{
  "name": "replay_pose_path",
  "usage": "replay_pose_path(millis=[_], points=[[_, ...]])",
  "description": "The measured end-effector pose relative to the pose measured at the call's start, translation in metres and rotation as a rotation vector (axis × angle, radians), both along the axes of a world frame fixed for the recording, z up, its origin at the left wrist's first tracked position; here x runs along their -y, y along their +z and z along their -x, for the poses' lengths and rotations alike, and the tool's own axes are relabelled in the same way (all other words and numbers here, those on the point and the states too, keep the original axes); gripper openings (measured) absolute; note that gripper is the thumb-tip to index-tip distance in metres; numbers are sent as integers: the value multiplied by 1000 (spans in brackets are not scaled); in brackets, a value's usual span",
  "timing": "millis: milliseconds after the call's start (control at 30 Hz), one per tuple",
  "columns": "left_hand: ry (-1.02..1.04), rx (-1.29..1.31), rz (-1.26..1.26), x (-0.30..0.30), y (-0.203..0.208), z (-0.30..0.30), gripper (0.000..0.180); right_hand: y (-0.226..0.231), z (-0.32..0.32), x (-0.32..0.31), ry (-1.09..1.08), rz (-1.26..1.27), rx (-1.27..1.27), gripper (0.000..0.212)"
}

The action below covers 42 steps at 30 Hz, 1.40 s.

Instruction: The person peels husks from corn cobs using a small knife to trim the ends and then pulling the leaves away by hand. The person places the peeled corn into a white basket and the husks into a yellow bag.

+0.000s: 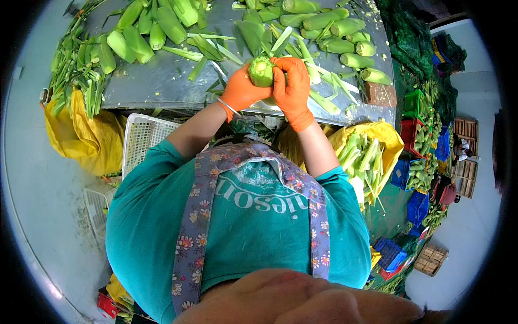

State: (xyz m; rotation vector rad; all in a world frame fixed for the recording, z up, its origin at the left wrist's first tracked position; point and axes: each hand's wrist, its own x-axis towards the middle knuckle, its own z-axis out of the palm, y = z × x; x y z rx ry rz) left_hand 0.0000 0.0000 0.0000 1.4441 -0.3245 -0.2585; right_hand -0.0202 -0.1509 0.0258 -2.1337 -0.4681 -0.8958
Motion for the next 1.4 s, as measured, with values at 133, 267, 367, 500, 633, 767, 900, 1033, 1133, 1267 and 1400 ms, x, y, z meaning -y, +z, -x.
replay_pose_path(millis=[133, 267, 367, 500, 633, 767, 900, 1033, 1133, 1267, 1400], points=[[-79, -40, 9, 3, 9, 1, 61, -13, -9, 6, -83, -191, -108, 9], [-100, -62, 48, 2, -2, -1, 61, -11, -9, 8, -103, -302, -255, 9], [-96, -34, 18, -1, -3, -6, 60, -3, -6, 3, -45, -220, -167, 8], [-148, 48, -10, -4, 4, -4, 62, -9, -6, 5, -82, -97, -134, 6], [-160, 386, -102, -11, 15, 3, 68, -62, -62, 81, -340, -464, -454, 37], [-123, 86, 119, -22, 19, 4, 67, -124, -45, 214, -682, -565, -533, 37], [-213, -148, 105, -34, 60, -3, 68, -154, -34, 265, -672, -670, -420, 38], [-271, -92, 72, -27, 44, -16, 69, -7, -31, 105, -381, -57, -145, 31], [-321, -99, 189, -9, 24, -26, 71, 16, -14, 48, 212, -294, -487, 29], [-287, -106, 300, 10, 20, -21, 74, -1, -8, 15, 148, -513, -400, 23], [-217, -67, 283, 10, 12, -21, 74, -12, -4, 8, 156, -672, -315, 14]])
